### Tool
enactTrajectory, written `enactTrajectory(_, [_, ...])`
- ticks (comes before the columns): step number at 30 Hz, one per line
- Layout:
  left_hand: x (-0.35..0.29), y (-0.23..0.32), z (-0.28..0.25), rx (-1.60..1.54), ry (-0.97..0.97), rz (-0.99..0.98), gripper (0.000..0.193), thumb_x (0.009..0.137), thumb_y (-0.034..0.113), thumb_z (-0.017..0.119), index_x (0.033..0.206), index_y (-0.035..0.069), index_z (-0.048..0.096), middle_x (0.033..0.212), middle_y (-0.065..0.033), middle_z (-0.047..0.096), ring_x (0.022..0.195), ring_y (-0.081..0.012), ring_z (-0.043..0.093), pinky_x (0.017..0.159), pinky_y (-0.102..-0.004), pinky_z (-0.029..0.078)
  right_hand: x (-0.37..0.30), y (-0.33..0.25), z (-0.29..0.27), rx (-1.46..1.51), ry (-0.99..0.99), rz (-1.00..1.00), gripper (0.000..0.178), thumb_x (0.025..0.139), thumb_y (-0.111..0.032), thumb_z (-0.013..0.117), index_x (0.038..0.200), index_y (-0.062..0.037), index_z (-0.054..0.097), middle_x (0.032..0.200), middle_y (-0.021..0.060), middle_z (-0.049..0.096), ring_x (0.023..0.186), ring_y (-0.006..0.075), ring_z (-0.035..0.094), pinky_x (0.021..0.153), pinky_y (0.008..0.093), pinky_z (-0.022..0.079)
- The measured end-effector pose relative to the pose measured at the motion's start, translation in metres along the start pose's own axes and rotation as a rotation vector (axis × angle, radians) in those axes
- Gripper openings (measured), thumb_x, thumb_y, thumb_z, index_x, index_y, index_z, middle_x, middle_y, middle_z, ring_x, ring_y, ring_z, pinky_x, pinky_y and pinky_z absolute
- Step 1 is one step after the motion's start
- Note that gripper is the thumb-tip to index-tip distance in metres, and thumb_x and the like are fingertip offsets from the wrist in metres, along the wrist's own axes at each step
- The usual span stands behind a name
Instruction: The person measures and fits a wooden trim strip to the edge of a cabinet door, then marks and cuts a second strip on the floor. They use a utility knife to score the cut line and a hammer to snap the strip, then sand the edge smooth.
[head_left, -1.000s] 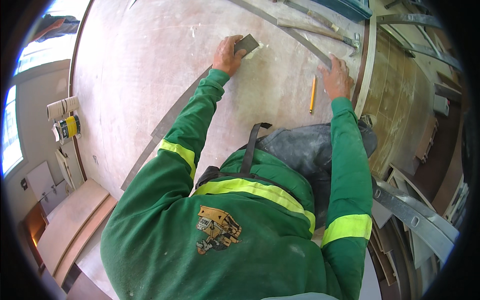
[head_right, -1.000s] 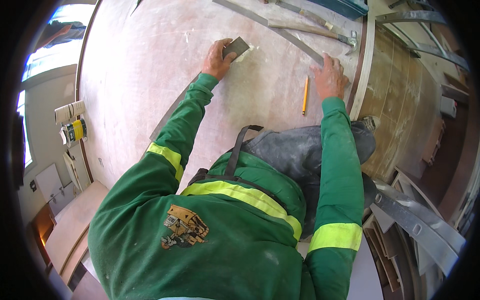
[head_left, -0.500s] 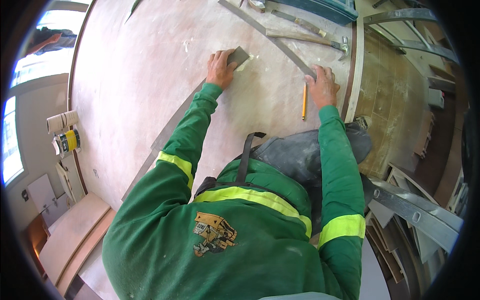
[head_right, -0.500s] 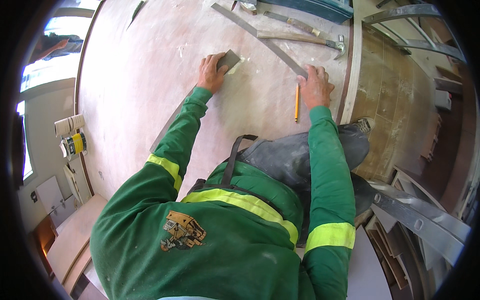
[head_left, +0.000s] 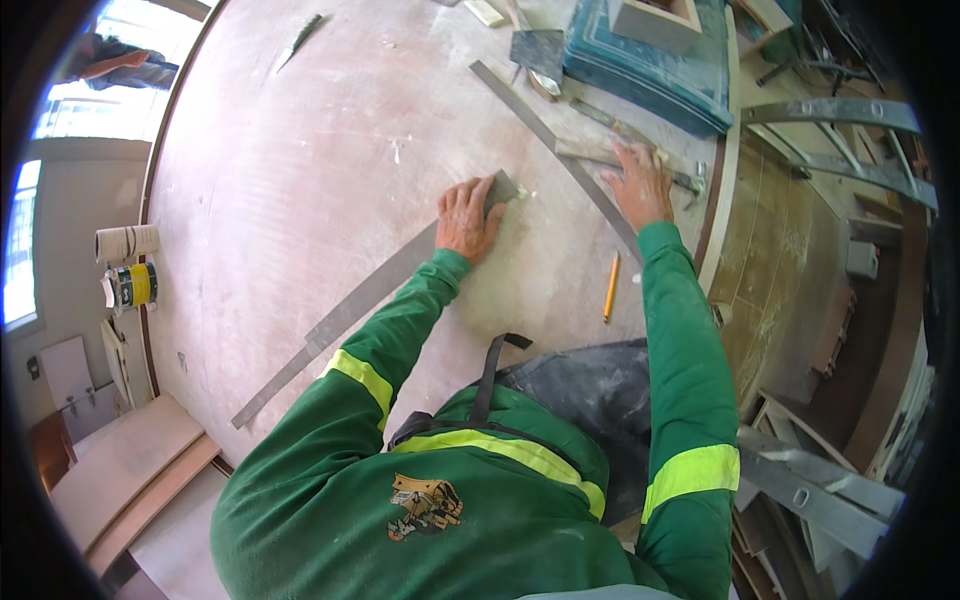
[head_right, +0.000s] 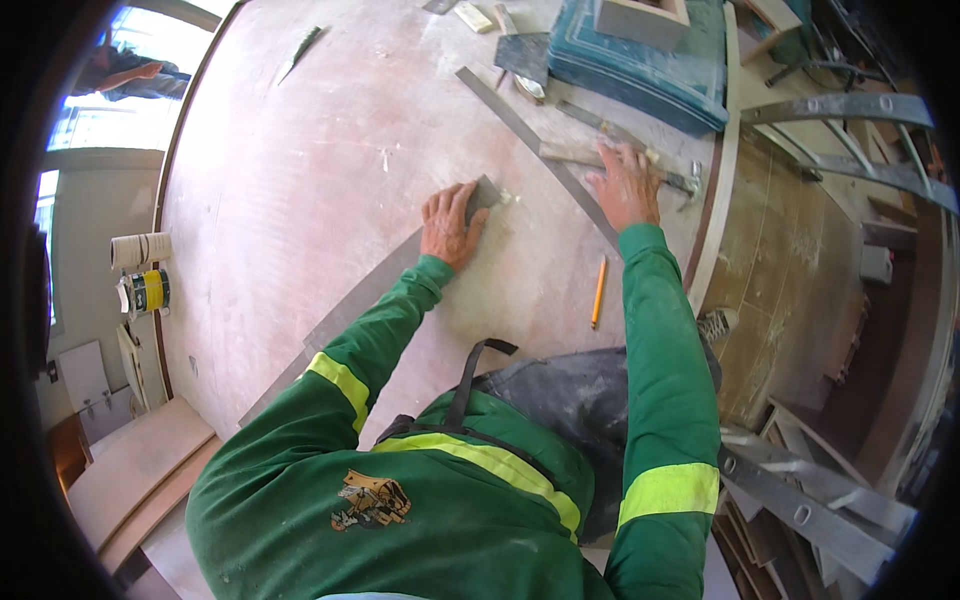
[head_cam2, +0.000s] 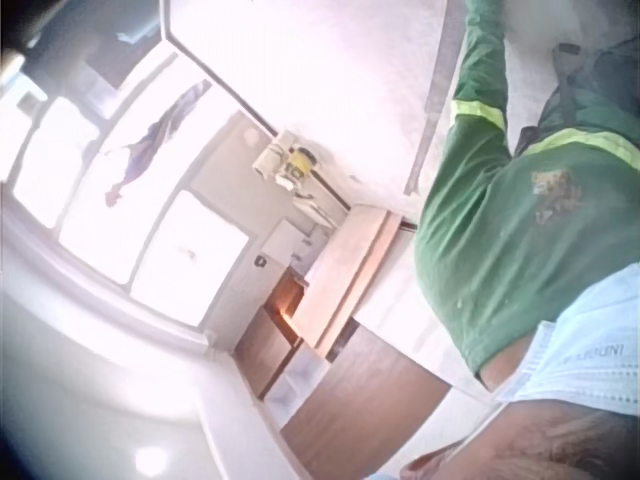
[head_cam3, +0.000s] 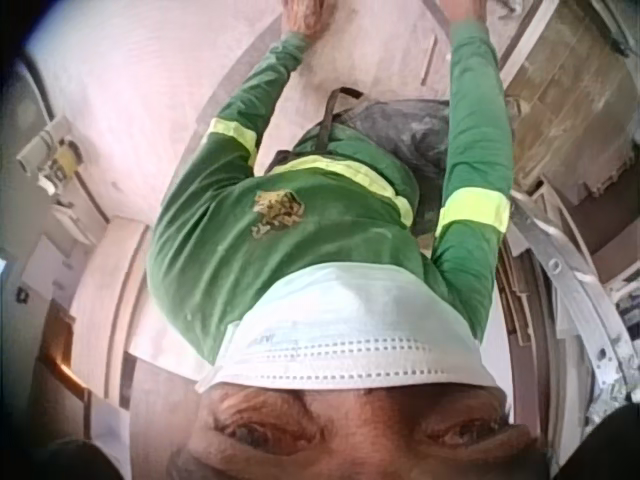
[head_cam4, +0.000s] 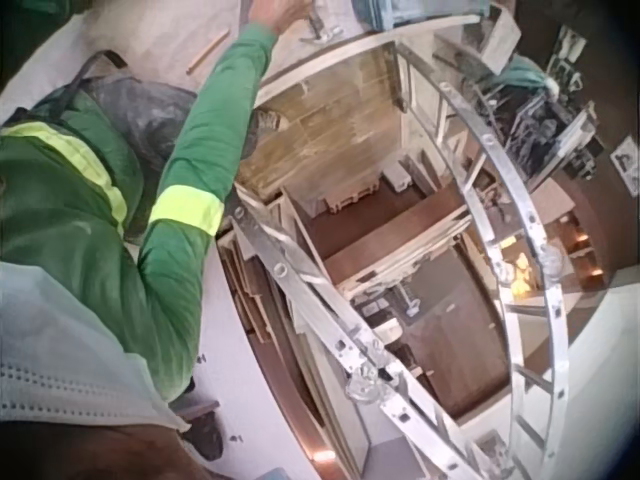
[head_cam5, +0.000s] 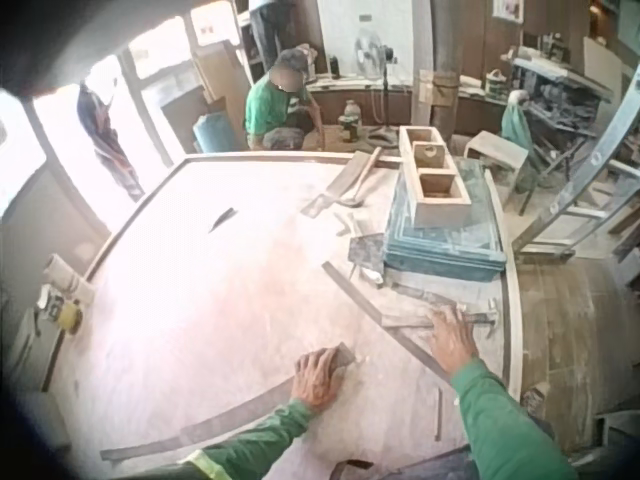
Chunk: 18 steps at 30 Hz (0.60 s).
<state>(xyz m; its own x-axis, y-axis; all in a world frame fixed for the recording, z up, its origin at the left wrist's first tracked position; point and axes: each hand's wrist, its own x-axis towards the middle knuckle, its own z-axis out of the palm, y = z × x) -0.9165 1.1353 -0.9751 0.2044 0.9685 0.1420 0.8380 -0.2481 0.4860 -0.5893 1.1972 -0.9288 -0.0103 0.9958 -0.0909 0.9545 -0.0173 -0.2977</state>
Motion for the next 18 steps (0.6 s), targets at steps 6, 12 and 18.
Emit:
enactTrajectory(6, [0.011,0.006,-0.004,-0.011,-0.037,-0.044,0.059,0.102,0.034,0.069,0.153,0.009,0.055,0.146,-0.0166,0.06,0.137,-0.0389,0.052,0.119,-0.0514,0.035,0.014,-0.006,0.001,-0.074,-0.069,0.06,0.048,0.099,-0.033,0.077,0.144,-0.0203,0.066,0.14,0.0072,0.06,0.137,0.0342,0.052,0.111,0.0632,0.043])
enactTrajectory(12, [0.015,-0.002,-0.01,0.03,-0.042,-0.049,0.059,0.102,0.033,0.069,0.153,0.008,0.054,0.145,-0.0149,0.06,0.137,-0.0369,0.052,0.119,-0.0513,0.034,0.025,-0.008,-0.001,-0.067,-0.132,-0.001,0.04,0.099,-0.034,0.076,0.134,-0.0157,0.068,0.136,0.009,0.062,0.137,0.0341,0.054,0.107,0.0663,0.044])
enactTrajectory(18, [0.03,0.006,-0.014,0.045,-0.049,-0.028,0.059,0.103,0.033,0.068,0.153,0.008,0.054,0.145,-0.0153,0.061,0.136,-0.0361,0.053,0.118,-0.0511,0.036,0.071,-0.007,-0.02,0.102,0.016,0.062,0.042,0.102,-0.036,0.072,0.135,-0.0108,0.066,0.139,0.0138,0.063,0.134,0.0361,0.058,0.106,0.0612,0.047])
